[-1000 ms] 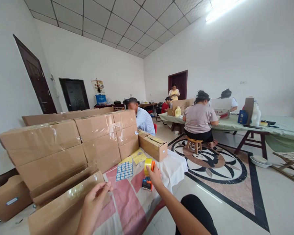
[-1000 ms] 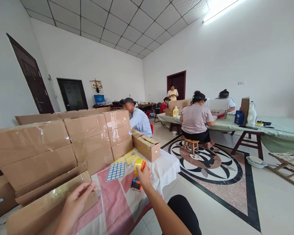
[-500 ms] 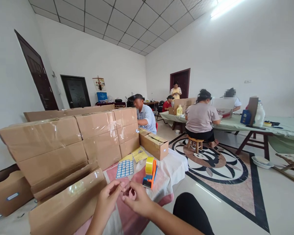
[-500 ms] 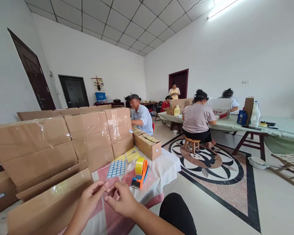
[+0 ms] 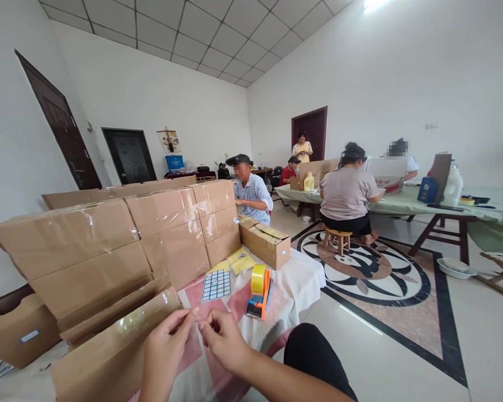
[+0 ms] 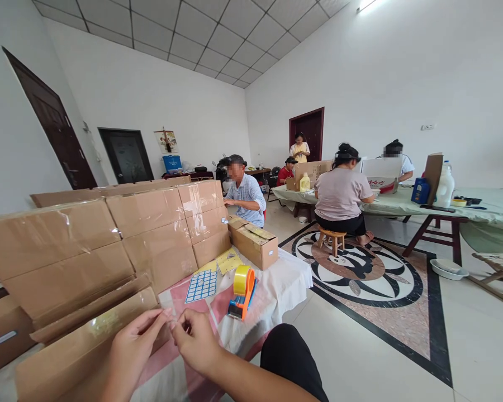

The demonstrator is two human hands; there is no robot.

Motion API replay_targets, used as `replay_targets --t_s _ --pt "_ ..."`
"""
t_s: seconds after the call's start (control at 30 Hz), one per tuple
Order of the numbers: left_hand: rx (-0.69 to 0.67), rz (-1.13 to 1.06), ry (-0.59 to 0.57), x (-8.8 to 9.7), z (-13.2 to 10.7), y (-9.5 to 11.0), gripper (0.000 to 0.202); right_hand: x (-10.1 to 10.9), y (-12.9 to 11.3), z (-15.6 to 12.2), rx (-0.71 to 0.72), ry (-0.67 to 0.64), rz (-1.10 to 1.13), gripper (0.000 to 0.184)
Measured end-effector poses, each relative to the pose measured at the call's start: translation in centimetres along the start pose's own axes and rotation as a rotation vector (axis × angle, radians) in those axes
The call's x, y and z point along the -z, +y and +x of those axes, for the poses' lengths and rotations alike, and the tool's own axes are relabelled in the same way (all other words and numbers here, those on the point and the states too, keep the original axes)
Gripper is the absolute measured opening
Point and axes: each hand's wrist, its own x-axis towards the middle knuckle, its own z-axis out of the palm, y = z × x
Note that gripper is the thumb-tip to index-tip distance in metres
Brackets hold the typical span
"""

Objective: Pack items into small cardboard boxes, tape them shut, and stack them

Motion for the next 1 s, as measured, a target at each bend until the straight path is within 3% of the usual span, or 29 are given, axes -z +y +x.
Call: replay_targets --t_s 0.23,0.43,0.57,0.63,0.73,0.8,0.9,1.0 --pt "0.067 0.064 0.117 0.8 -0.4 0.8 0.05 -0.5 -0.8 0.5 0.011 -0.01 0.024 0.042" --pt "0.038 0.01 0.189 1.2 -0.1 0.2 0.049 -1.6 -0.2 0.8 0.027 -0.067 0.107 0.02" --pt "0.047 0.004 0.191 1.3 -0.2 0.2 0.047 -1.5 -0.1 0.7 0.053 -0.076 0.003 0.008" --pt "0.04 -0.001 0.197 1.3 -0.3 0.5 0.046 -1.0 -0.3 0.6 0.105 -0.067 -0.116 0.015" --pt "-0.002 0.007 0.222 1.3 -0.6 1.0 0.043 -0.1 -1.0 0.9 0.263 0.005 -0.301 0.039" --pt "-0.047 0.03 0.226 1.2 -0.8 1.3 0.042 0.5 -2.0 1.7 0.333 0.057 -0.351 0.044" --pt "-0.131 0.05 0.196 1.1 -1.1 1.5 0.041 0.9 -4.0 3.3 0.342 0.056 -0.352 0.03" --pt "-0.189 0.029 0.18 1.2 -1.4 1.8 0.042 1.1 -6.1 4.5 0.384 -0.026 -0.42 0.007"
